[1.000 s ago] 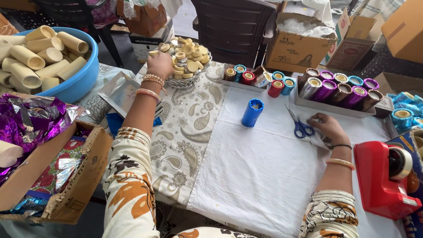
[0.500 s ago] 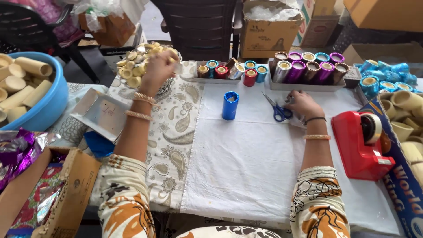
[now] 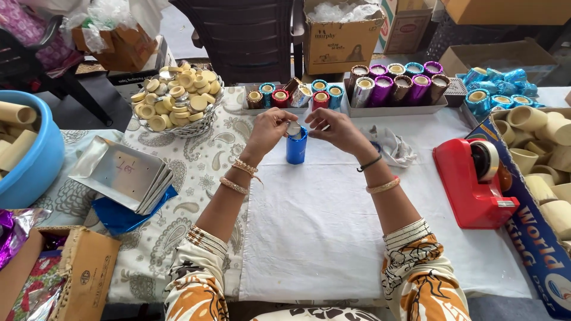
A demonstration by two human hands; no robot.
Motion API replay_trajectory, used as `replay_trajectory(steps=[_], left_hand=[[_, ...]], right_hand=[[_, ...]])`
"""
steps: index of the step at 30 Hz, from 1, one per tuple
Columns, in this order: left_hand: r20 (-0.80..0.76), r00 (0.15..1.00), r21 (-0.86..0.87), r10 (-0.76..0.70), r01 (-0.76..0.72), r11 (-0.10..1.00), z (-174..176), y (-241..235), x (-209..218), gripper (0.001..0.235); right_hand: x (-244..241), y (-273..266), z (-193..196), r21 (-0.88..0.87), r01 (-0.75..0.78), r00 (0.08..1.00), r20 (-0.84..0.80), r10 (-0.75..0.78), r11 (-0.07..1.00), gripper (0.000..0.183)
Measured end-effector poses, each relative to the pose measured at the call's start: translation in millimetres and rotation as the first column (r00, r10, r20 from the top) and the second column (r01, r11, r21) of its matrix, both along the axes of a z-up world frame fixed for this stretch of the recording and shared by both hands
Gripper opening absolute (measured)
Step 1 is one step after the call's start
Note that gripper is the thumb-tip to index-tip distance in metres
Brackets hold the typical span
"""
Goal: The person wraps a cylindrical cardboard tube with a sheet of blue metallic foil, folding the edges and securing them with clear tape. They then place a smaller red foil-wrapped cylinder inside the blue one and continue to fold and tape the top edges to finish the assembly.
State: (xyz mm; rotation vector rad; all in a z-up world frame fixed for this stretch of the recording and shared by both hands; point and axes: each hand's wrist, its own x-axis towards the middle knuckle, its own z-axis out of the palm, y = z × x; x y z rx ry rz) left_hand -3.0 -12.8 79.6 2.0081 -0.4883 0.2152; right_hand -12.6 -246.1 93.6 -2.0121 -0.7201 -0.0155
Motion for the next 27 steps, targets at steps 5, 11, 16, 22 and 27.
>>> replay_trajectory(steps=[5, 11, 16, 22, 27], left_hand=[[0.097, 0.995, 0.058, -0.005, 0.0, 0.998, -0.3, -6.8, -3.7, 0.021], [0.213, 0.977, 0.158, 0.014, -0.048, 0.986, -3.6, -8.9, -5.4, 0.016], [0.208, 0.978, 0.232, -0.005, -0.045, 0.972, 7.4, -3.9, -14.8, 0.01], [0.25, 0.967, 0.299, -0.057, -0.021, 0.954, 7.4, -4.9, -20.5, 0.018], [0.155, 0.985, 0.246, -0.07, 0.03, 0.969, -0.1, 0.0, -10.8, 0.02]], right_hand=[[6.4, 1.1, -11.1, 0.092, -0.021, 1.0, -0.009, 0.022, 0.996, 0.03], [-0.1, 7.9, -8.2, 0.056, -0.034, 0.999, -0.037, 0.037, 0.998, 0.027], [-1.8, 11.9, -6.7, 0.077, 0.033, 0.991, -0.13, -0.023, 0.996, 0.016], [4.5, 13.0, -19.1, 0.096, 0.011, 0.994, -0.108, 0.0, 0.995, 0.016], [4.5, 13.7, -19.4, 0.15, 0.032, 0.987, -0.159, -0.008, 0.988, 0.011]])
